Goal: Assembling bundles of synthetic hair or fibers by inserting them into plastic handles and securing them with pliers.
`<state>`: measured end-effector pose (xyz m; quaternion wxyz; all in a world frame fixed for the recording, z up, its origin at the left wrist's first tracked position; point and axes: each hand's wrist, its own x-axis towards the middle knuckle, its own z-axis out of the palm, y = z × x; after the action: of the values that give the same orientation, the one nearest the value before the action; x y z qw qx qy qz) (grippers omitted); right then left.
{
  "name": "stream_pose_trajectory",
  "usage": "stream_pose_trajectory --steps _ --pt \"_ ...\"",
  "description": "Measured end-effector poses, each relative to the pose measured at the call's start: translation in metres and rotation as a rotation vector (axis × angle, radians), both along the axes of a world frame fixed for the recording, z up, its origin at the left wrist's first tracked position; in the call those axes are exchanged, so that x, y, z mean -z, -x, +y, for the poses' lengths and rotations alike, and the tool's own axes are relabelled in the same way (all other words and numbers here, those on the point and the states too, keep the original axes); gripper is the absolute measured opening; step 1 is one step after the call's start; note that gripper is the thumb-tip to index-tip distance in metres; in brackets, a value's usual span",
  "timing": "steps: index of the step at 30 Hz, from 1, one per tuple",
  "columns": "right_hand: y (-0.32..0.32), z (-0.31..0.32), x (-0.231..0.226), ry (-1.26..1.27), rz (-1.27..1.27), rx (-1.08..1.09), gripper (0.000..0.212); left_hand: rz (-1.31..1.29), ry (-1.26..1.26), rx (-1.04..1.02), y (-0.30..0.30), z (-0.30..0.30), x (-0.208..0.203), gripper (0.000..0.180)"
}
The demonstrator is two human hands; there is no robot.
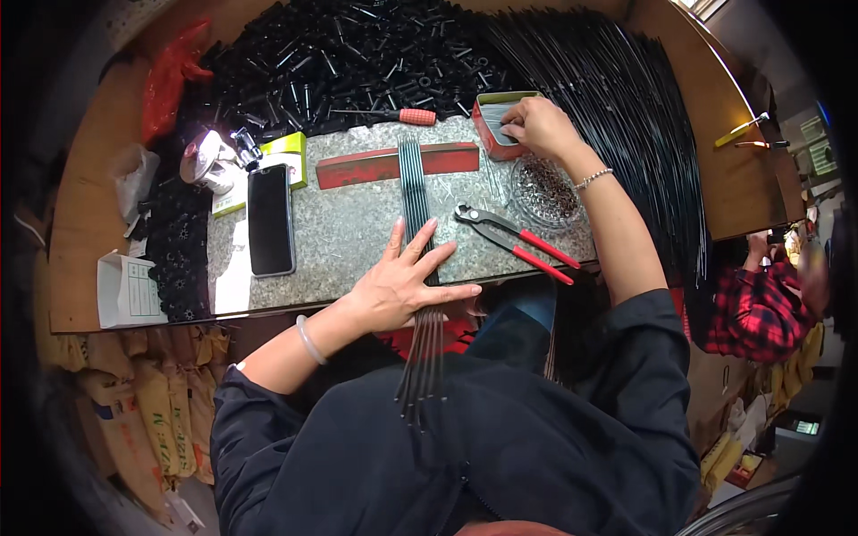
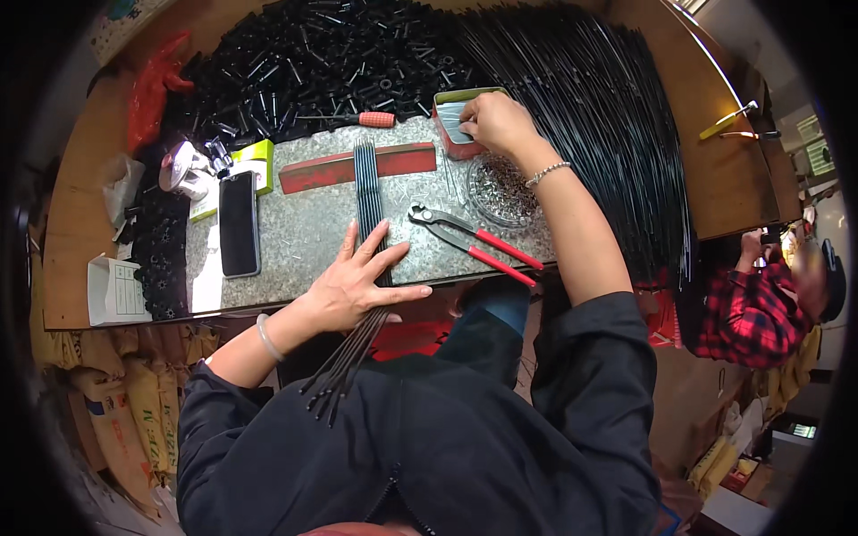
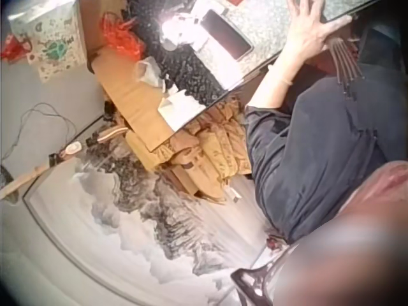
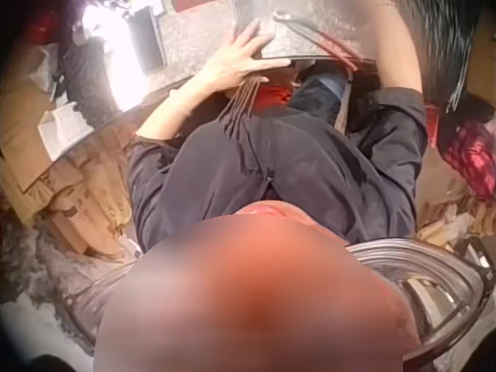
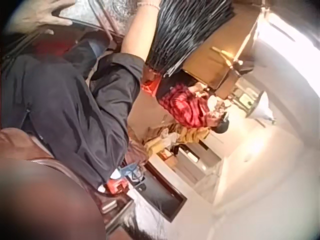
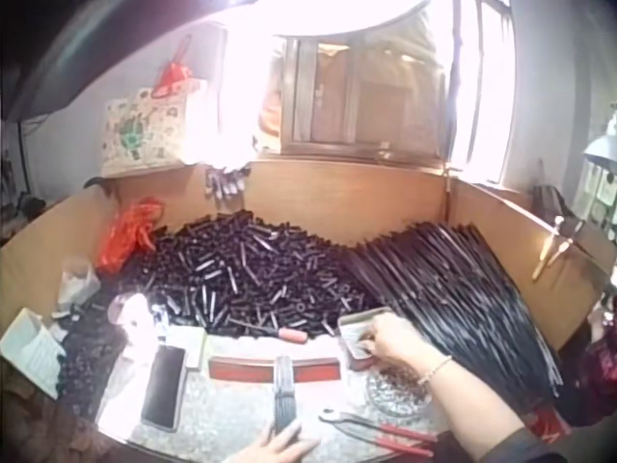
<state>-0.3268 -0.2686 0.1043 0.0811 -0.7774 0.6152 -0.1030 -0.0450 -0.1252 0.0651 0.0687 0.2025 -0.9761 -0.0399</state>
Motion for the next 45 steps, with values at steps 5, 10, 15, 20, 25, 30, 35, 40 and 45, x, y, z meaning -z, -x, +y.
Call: stream_pose_trajectory --steps 5,10,15,20,25,30,35,40,45 --pt "-0.002 -0.007 0.005 0.025 0.079 -0.022 0.016 0.021 -0.010 0.007 0.000 -0.002 0.006 0.069" --pt "-0.001 -0.002 0.003 0.121 0.052 -0.074 0.018 0.016 -0.030 0.000 -0.002 0.000 0.003 0.067" --pt "0.002 -0.006 0.008 0.170 0.070 -0.147 0.015 0.022 -0.062 0.001 -0.002 0.000 0.000 0.087" --pt "0.005 -0.001 0.002 0.339 0.106 -0.105 0.012 0.021 -0.058 0.010 -0.002 0.001 0.003 0.069" --pt "-0.048 0.016 -0.007 0.372 -0.341 -0.185 0.013 0.026 0.016 -0.012 -0.002 0.001 0.007 0.068" --pt "-0.078 0.012 0.022 0.188 -0.268 -0.242 0.018 0.025 0.020 0.001 0.000 0.000 0.007 0.067" --pt "-0.083 0.003 0.035 0.156 -0.283 -0.202 0.019 0.013 -0.014 0.004 0.000 0.000 0.006 0.067" --pt "-0.085 0.001 0.034 0.062 -0.322 -0.177 0.020 0.034 0.015 -0.003 -0.001 0.000 0.009 0.067" --pt "-0.085 0.001 0.034 0.048 -0.324 -0.177 0.020 0.024 0.034 -0.004 -0.001 0.000 0.009 0.067"
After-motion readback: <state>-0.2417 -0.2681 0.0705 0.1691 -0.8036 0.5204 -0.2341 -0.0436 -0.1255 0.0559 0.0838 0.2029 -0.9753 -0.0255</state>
